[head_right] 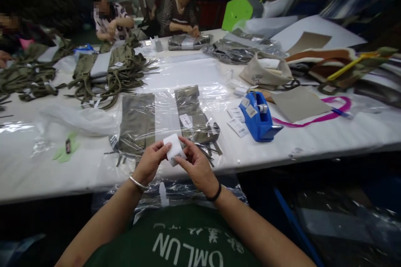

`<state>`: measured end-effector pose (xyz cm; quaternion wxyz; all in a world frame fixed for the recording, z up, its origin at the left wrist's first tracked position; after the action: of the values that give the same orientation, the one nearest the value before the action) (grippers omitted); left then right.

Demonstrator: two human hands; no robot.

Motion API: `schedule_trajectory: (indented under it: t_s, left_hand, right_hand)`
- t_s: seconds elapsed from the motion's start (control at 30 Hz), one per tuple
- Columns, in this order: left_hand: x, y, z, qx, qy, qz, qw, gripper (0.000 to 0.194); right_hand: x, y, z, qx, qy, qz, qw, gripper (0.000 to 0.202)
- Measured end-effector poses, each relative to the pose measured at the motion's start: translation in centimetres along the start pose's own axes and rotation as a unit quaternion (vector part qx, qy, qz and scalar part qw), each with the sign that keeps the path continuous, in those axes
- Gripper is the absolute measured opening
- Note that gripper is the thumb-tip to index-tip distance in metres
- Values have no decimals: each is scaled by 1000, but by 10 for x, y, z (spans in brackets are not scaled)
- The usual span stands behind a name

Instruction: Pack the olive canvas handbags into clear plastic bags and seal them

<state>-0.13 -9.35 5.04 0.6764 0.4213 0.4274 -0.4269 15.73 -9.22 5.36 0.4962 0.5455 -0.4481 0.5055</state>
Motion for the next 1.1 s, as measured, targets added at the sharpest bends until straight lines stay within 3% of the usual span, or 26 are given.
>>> schedule_trajectory:
  t_s: [0.1, 0.23, 0.4, 0.73, 0.93, 1.03, 1.1]
  left_hand:
    - [3, -13, 3, -20, 0, 12, 1000, 39]
    - [7, -20, 2, -25, -2, 3, 1000, 33]
    - [11, -22, -6, -60, 17, -20, 998, 32]
    - [15, -38, -15, -130, 28, -74, 988, 32]
    - [21, -42, -19, -132, 24, -96, 986, 33]
    - [15, -49, -16, -140, 103, -188, 967, 30]
    - [5, -60, -14, -165, 184, -273, 930, 27]
  right_hand:
    - [5, 4, -2, 16, -80, 96, 992, 57]
    - [12, 8, -7, 16, -163, 207, 964, 24]
    - [14, 14, -10, 22, -181, 222, 958, 14]
    - [-6, 10, -27, 81, -28, 133, 987, 24]
    - [-11, 13, -29, 36, 62, 17, 997, 26]
    - [-16, 19, -32, -2, 127, -63, 990, 29]
    - [-20, 23, -40, -40, 168, -121, 977, 32]
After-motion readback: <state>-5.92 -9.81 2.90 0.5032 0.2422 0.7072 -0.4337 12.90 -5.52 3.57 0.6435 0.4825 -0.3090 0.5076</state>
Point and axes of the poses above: each hand's wrist, its own z-axis away from the middle knuckle, its own y-axis out of the palm, x = y × z, the point moved 4 cm from there along -z, towards the middle knuckle, and after that the axes turned 13 degrees about -x, right-handed, at the moved point
